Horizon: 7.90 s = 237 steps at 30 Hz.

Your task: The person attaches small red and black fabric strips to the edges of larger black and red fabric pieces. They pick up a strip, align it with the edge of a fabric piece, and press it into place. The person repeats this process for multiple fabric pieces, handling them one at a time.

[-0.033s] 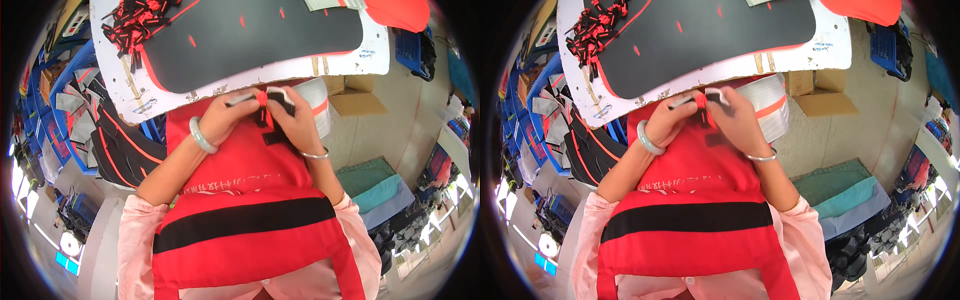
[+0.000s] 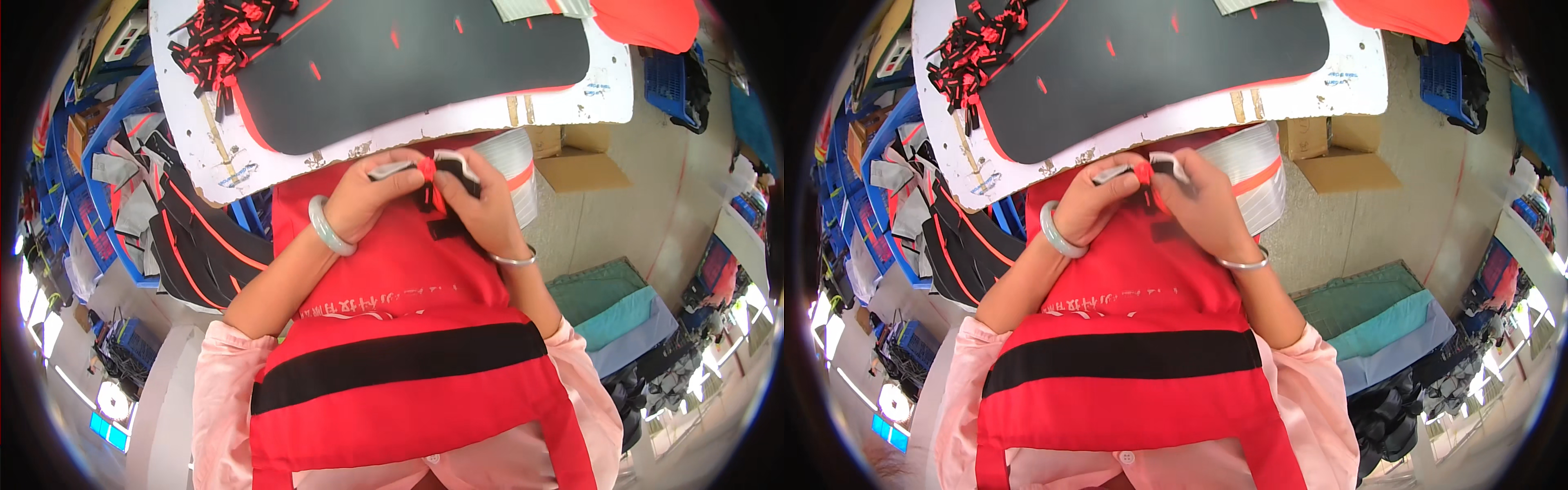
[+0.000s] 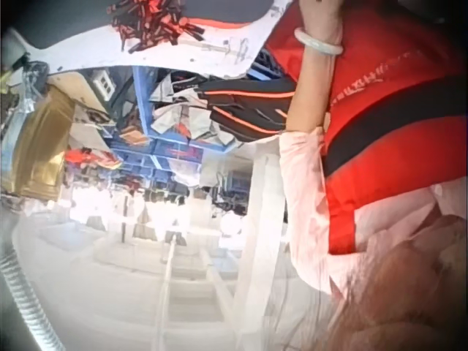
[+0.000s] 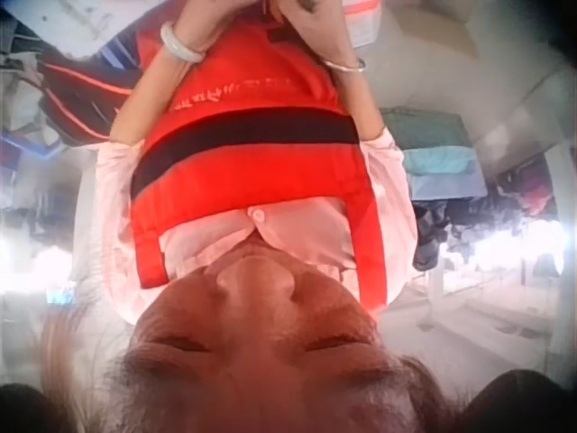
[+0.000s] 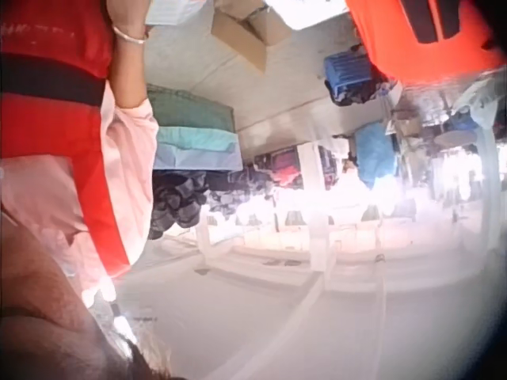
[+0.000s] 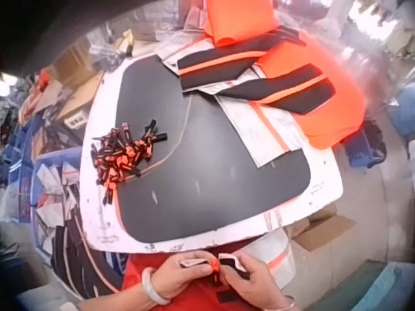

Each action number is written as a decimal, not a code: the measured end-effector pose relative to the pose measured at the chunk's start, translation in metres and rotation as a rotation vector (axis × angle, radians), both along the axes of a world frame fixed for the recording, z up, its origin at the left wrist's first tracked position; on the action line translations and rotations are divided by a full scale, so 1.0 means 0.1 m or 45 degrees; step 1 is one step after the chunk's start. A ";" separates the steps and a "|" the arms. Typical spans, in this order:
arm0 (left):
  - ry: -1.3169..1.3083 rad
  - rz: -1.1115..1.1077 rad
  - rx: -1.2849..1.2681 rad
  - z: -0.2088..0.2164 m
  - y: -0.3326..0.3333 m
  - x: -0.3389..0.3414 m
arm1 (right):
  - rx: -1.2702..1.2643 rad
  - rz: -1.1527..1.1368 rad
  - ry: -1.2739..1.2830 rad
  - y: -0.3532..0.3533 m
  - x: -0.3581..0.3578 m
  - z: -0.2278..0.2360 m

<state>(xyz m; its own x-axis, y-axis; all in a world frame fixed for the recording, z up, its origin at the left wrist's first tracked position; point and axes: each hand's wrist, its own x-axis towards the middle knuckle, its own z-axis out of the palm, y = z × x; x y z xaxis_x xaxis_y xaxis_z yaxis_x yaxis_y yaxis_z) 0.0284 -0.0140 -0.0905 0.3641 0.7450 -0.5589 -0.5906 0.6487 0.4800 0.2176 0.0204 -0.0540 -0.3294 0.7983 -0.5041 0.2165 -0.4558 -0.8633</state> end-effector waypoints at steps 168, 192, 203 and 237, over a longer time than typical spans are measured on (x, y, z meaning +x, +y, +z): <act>0.958 0.241 0.762 0.51 0.36 0.16 | 0.544 0.150 -0.520 0.25 0.04 0.49; 0.847 0.251 1.144 1.33 0.00 -0.95 | 1.325 -0.011 -0.884 0.31 0.66 0.41; -0.145 1.271 0.891 0.88 -1.86 -2.48 | 0.508 1.143 0.156 0.19 -0.87 0.54; 2.946 0.135 -0.745 -1.03 -3.75 -3.99 | 0.677 0.862 -0.212 1.19 -0.57 0.55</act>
<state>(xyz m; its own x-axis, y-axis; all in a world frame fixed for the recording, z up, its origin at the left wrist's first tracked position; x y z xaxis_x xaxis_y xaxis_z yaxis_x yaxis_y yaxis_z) -0.3701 -0.3894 -0.1937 -0.9159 0.3915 0.0889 0.3925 0.9197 -0.0071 0.1604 0.1399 0.0006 -0.7730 0.6006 -0.2045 0.4369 0.2701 -0.8580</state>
